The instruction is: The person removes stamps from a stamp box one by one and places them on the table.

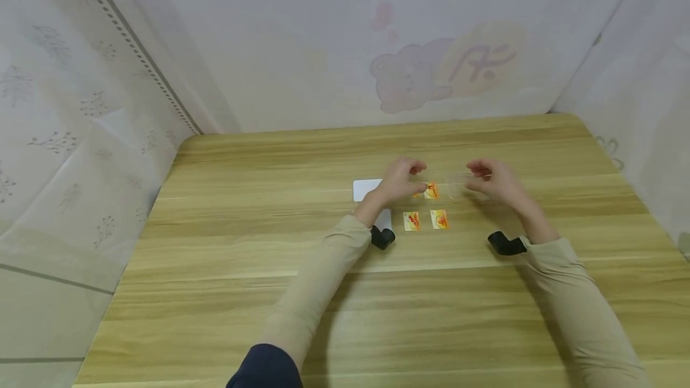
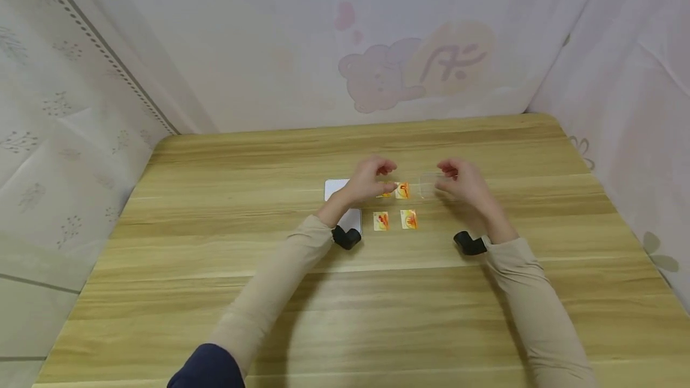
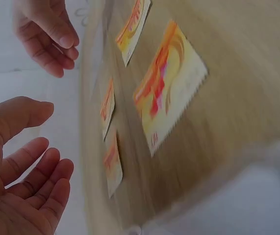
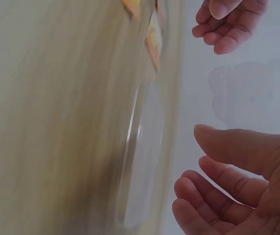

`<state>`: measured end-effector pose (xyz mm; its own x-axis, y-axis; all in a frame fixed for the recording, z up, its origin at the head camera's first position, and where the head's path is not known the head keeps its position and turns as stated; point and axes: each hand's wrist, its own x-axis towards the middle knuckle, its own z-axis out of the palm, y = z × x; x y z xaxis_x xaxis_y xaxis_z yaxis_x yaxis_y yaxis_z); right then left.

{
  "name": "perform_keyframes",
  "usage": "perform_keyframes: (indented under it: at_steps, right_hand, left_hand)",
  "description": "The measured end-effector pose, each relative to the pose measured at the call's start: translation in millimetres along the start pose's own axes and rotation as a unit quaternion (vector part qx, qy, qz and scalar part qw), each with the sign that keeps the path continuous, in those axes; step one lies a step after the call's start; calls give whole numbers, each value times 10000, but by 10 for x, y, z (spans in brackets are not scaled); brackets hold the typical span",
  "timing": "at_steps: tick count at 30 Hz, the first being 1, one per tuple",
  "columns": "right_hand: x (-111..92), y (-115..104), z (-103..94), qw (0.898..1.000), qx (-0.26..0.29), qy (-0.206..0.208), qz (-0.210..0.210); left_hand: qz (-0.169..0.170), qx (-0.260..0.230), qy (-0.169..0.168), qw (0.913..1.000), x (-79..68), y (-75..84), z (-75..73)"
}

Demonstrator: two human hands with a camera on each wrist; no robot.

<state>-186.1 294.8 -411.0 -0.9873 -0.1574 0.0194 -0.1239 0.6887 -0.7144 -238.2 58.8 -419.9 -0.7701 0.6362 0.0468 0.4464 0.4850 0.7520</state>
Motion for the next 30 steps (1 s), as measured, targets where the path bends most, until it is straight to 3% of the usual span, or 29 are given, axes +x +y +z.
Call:
perform_keyframes:
  at_steps: [7,15,30]
  right_hand:
    - [-51,117,-65,9996,-58,-160,208]
    - [-87,189,-117,9966,-334,-472,588]
    - [-45,246,-106,9947,-598,-760,354]
  left_hand:
    - [-102,582,-99,9982,165,148,155]
    - [-276,932,-250,9949,338,278,325]
    - [-774,1564,-615,9827,474,362,568]
